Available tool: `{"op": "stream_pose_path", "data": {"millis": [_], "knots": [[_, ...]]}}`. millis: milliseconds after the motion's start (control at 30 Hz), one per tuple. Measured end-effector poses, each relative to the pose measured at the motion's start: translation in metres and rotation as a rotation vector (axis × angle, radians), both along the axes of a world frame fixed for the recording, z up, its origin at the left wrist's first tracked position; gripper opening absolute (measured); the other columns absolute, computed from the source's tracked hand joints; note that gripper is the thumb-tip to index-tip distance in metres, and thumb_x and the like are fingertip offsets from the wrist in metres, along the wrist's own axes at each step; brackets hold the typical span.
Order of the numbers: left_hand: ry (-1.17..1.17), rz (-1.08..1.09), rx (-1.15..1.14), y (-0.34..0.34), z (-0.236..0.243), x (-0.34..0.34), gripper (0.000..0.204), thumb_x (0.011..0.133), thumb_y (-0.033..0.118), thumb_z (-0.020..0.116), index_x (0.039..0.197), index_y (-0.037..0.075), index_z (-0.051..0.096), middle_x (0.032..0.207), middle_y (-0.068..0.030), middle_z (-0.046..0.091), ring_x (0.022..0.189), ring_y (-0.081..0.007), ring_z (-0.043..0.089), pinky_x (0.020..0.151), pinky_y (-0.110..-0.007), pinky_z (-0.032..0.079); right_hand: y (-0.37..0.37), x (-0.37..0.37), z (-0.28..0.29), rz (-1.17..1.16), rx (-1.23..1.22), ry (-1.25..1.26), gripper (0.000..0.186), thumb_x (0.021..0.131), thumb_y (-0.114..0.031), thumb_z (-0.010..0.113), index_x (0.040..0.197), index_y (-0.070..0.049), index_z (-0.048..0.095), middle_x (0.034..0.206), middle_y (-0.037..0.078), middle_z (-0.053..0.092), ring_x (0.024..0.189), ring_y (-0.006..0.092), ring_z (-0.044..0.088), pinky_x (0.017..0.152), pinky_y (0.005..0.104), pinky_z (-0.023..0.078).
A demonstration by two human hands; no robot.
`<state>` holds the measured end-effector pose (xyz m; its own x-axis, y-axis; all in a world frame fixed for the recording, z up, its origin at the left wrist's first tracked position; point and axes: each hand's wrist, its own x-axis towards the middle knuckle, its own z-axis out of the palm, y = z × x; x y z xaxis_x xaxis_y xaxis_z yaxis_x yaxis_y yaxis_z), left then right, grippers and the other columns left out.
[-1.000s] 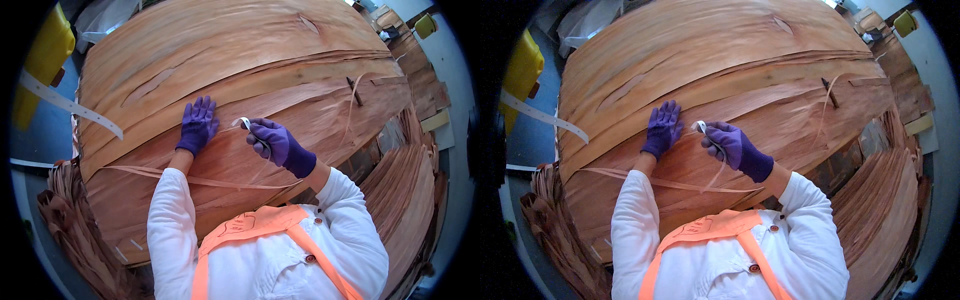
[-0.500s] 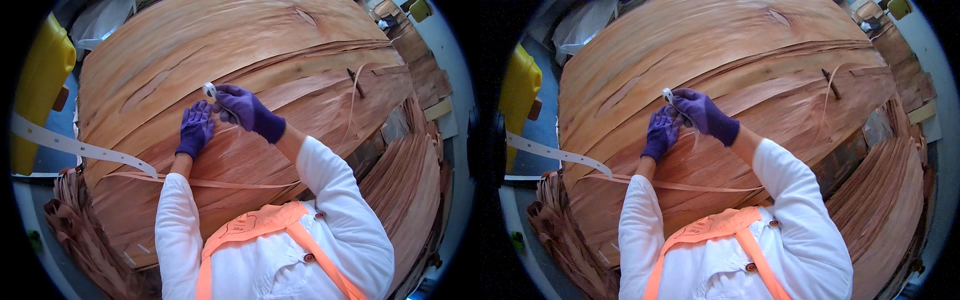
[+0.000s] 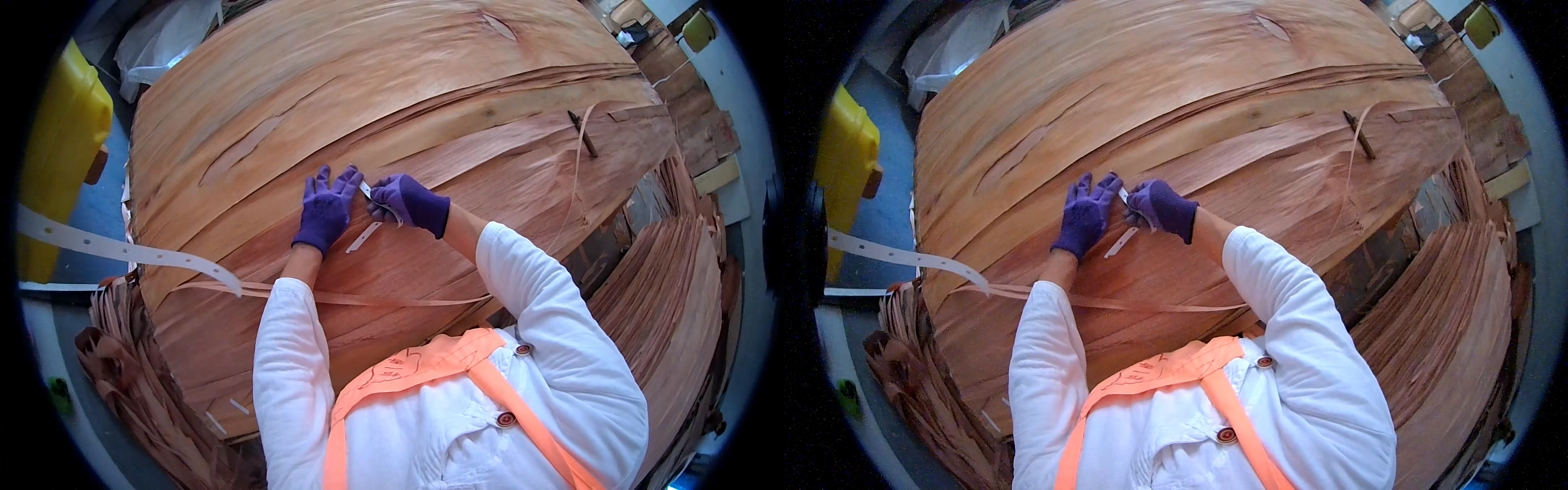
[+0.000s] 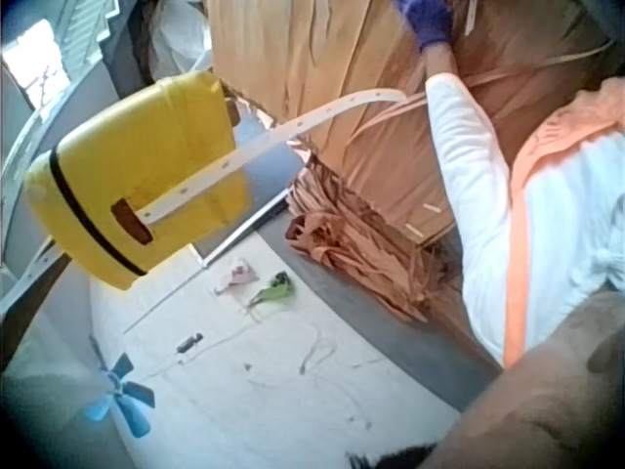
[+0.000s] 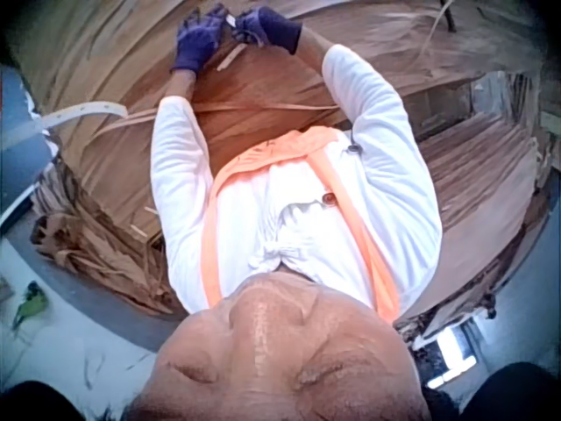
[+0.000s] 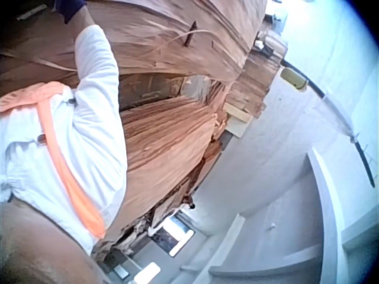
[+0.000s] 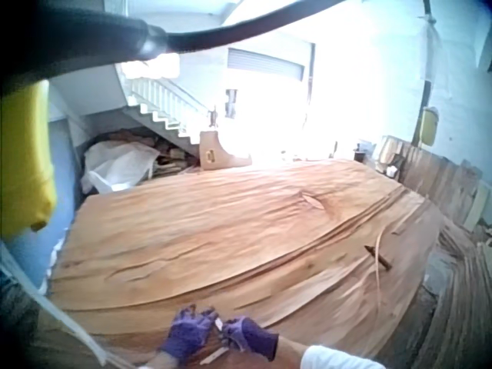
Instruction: The person tapes and cuts large sheets of wood veneer over a curved form, using a utility knife to trim edges and applying adhesive tape to join pieces.
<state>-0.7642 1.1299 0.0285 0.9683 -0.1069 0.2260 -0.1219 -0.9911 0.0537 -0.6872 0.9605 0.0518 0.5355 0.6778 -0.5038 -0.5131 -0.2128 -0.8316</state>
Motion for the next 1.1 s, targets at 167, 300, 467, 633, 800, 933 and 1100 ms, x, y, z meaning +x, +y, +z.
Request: {"op": "stream_pose_path", "data": {"millis": [167, 300, 467, 633, 800, 933, 1100], "knots": [[0.042, 0.040, 0.083, 0.010, -0.004, -0.008, 0.049, 0.082, 0.016, 0.048, 0.131, 0.020, 0.045, 0.137, -0.0020, 0.042, 0.122, -0.0378, 0.041, 0.098, -0.058, 0.029, 0.002, -0.004, 0.016, 0.139, -0.135, -0.294, 0.022, 0.084, -0.018, 0.054, 0.077, 0.002, 0.060, 0.064, 0.009, 0.061, 0.051, 0.0134, 0.057, 0.044, 0.0246, 0.043], [-0.005, 0.065, 0.096, 0.005, -0.008, 0.001, 0.046, 0.083, 0.017, 0.045, 0.129, 0.019, 0.047, 0.136, -0.0016, 0.044, 0.120, -0.0386, 0.042, 0.095, -0.059, 0.030, -0.012, 0.019, 0.026, 0.289, -0.242, -0.583, 0.023, 0.078, -0.016, 0.056, 0.067, 0.004, 0.060, 0.056, 0.009, 0.059, 0.047, 0.0130, 0.055, 0.042, 0.0258, 0.041], [0.021, 0.087, 0.020, -0.005, -0.004, -0.001, 0.045, 0.083, 0.019, 0.046, 0.129, 0.022, 0.047, 0.137, 0.0003, 0.042, 0.123, -0.0377, 0.040, 0.094, -0.060, 0.030, -0.042, 0.054, 0.063, 0.354, -0.380, -0.514, 0.018, 0.081, -0.015, 0.055, 0.074, 0.001, 0.061, 0.061, 0.010, 0.060, 0.046, 0.0148, 0.056, 0.044, 0.0265, 0.044], [-0.086, 0.097, -0.171, 0.016, 0.009, -0.022, 0.045, 0.079, 0.021, 0.055, 0.124, 0.015, 0.050, 0.131, -0.0081, 0.047, 0.117, -0.0314, 0.046, 0.096, -0.052, 0.033, -0.034, 0.026, 0.099, 0.147, -0.221, -0.291, 0.023, 0.088, -0.022, 0.056, 0.093, 0.000, 0.057, 0.073, 0.008, 0.060, 0.053, 0.0129, 0.057, 0.046, 0.0219, 0.044], [-0.315, 0.455, -0.173, 0.076, 0.021, -0.112, 0.030, 0.076, 0.019, 0.059, 0.105, 0.009, 0.060, 0.113, -0.0159, 0.056, 0.108, -0.0314, 0.051, 0.092, -0.045, 0.039, -0.002, -0.020, 0.095, 0.269, -0.182, -0.139, 0.020, 0.088, -0.022, 0.056, 0.095, -0.003, 0.057, 0.076, 0.007, 0.061, 0.055, 0.0113, 0.058, 0.047, 0.0209, 0.045], [-0.312, 0.628, -0.013, 0.133, 0.006, -0.192, 0.034, 0.079, 0.016, 0.056, 0.112, 0.007, 0.057, 0.120, -0.0137, 0.053, 0.115, -0.0302, 0.046, 0.100, -0.043, 0.032, 0.070, -0.063, 0.076, 0.365, -0.064, -0.024, 0.022, 0.088, -0.022, 0.056, 0.092, -0.001, 0.057, 0.076, 0.007, 0.061, 0.057, 0.0118, 0.057, 0.050, 0.0213, 0.045], [-0.317, 0.616, -0.139, 0.156, -0.022, -0.205, 0.032, 0.080, 0.016, 0.056, 0.109, 0.006, 0.058, 0.119, -0.0136, 0.055, 0.115, -0.0287, 0.047, 0.100, -0.042, 0.032, 0.179, -0.104, 0.049, 0.450, 0.150, -0.034, 0.016, 0.088, -0.015, 0.052, 0.095, 0.000, 0.056, 0.077, 0.006, 0.060, 0.062, 0.0112, 0.056, 0.052, 0.0205, 0.044]]}}
